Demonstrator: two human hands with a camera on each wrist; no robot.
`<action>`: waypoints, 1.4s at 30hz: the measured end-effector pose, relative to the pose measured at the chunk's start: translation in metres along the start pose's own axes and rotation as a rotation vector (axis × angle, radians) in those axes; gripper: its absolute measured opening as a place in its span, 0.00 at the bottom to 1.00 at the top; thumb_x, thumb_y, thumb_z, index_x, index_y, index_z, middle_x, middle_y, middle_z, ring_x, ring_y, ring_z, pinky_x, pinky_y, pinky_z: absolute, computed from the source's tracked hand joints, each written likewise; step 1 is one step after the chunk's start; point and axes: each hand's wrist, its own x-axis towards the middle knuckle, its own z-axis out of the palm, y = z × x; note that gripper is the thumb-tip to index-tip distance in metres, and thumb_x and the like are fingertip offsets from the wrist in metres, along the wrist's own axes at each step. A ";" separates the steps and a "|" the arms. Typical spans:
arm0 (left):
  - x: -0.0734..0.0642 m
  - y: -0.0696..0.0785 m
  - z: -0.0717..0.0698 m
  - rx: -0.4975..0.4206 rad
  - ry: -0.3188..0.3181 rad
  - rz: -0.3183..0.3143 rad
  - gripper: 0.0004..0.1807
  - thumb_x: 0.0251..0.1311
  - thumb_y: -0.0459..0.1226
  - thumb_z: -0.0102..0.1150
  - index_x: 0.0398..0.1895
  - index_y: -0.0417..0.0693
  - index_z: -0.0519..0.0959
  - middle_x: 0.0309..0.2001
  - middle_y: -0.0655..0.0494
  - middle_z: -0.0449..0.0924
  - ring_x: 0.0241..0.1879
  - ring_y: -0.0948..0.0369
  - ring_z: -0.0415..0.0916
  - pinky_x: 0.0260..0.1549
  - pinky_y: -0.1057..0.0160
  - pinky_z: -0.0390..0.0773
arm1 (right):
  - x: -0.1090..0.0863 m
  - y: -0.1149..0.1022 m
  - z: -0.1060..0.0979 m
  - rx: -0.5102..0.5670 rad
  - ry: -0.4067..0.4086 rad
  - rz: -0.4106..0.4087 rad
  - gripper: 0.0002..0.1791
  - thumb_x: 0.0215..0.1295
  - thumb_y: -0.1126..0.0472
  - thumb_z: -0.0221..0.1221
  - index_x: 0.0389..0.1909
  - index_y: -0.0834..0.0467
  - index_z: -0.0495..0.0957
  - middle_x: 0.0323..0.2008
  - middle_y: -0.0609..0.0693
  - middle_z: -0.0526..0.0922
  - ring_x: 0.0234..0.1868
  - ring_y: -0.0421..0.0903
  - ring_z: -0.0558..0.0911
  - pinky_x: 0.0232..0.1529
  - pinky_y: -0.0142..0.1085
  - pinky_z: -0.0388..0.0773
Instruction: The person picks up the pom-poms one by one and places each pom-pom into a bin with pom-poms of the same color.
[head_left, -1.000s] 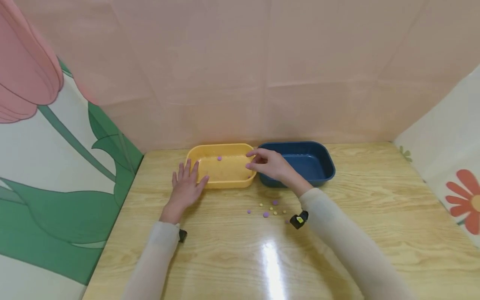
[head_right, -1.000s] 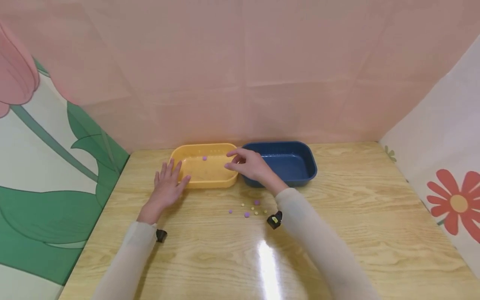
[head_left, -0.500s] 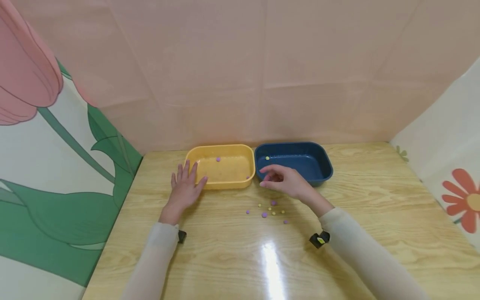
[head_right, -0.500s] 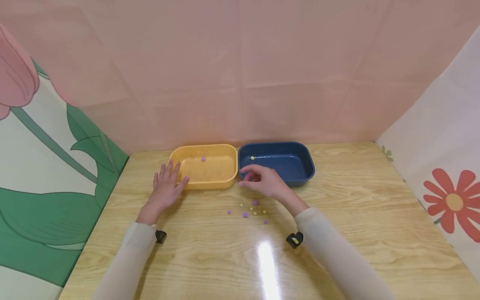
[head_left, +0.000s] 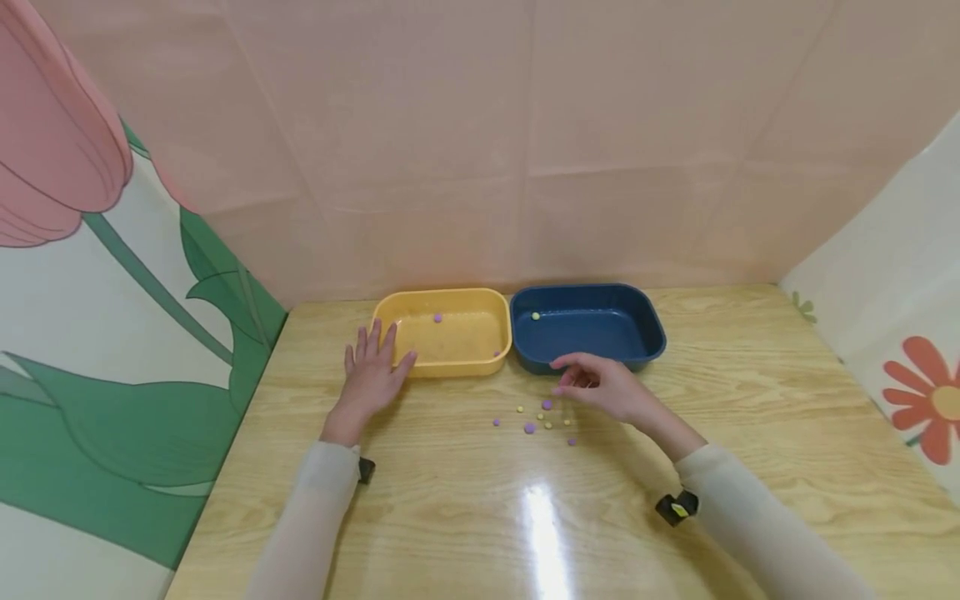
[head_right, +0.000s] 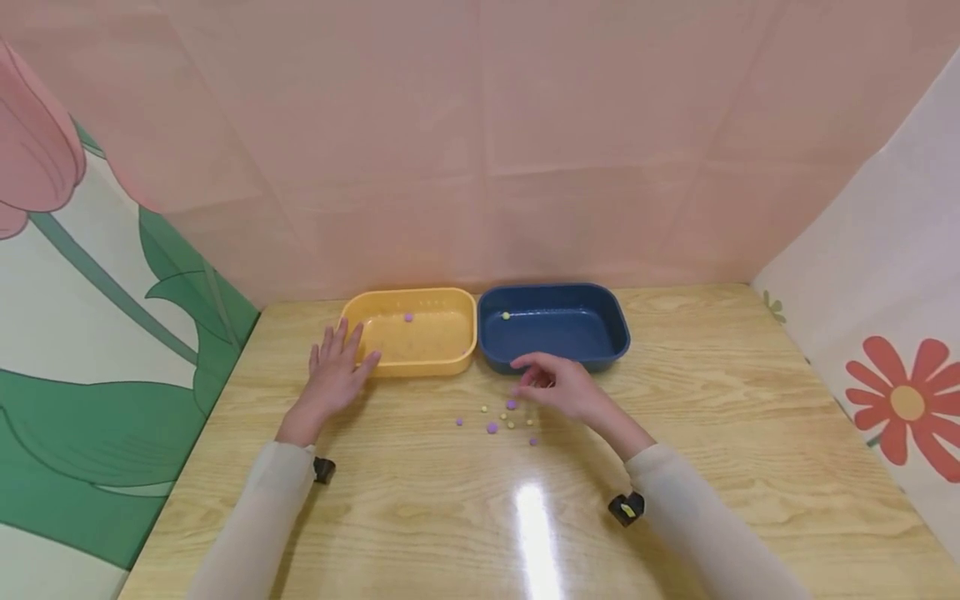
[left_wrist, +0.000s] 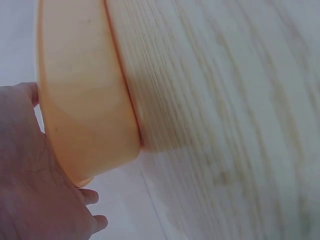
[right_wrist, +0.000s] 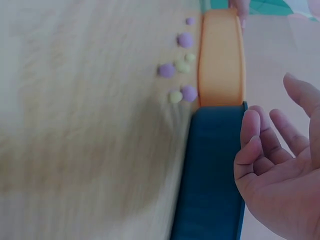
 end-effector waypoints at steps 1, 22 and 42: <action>0.000 0.000 0.000 0.000 0.001 0.000 0.39 0.67 0.61 0.31 0.75 0.54 0.42 0.75 0.47 0.29 0.71 0.47 0.20 0.64 0.36 0.29 | -0.004 -0.004 -0.001 -0.004 -0.005 -0.002 0.20 0.58 0.57 0.64 0.52 0.53 0.76 0.35 0.50 0.81 0.33 0.47 0.78 0.34 0.33 0.75; -0.003 0.000 -0.001 -0.007 -0.006 -0.021 0.40 0.65 0.64 0.28 0.74 0.54 0.43 0.75 0.48 0.29 0.72 0.48 0.20 0.64 0.38 0.29 | -0.035 0.042 0.004 0.013 -0.110 -0.070 0.23 0.58 0.57 0.63 0.55 0.59 0.74 0.32 0.47 0.81 0.31 0.42 0.79 0.33 0.33 0.77; 0.000 0.000 0.001 -0.022 -0.001 -0.004 0.39 0.67 0.61 0.32 0.74 0.53 0.44 0.75 0.47 0.29 0.72 0.48 0.20 0.64 0.37 0.28 | -0.052 0.057 0.014 -0.016 -0.198 -0.099 0.24 0.56 0.55 0.65 0.53 0.57 0.75 0.29 0.46 0.80 0.29 0.38 0.77 0.29 0.30 0.76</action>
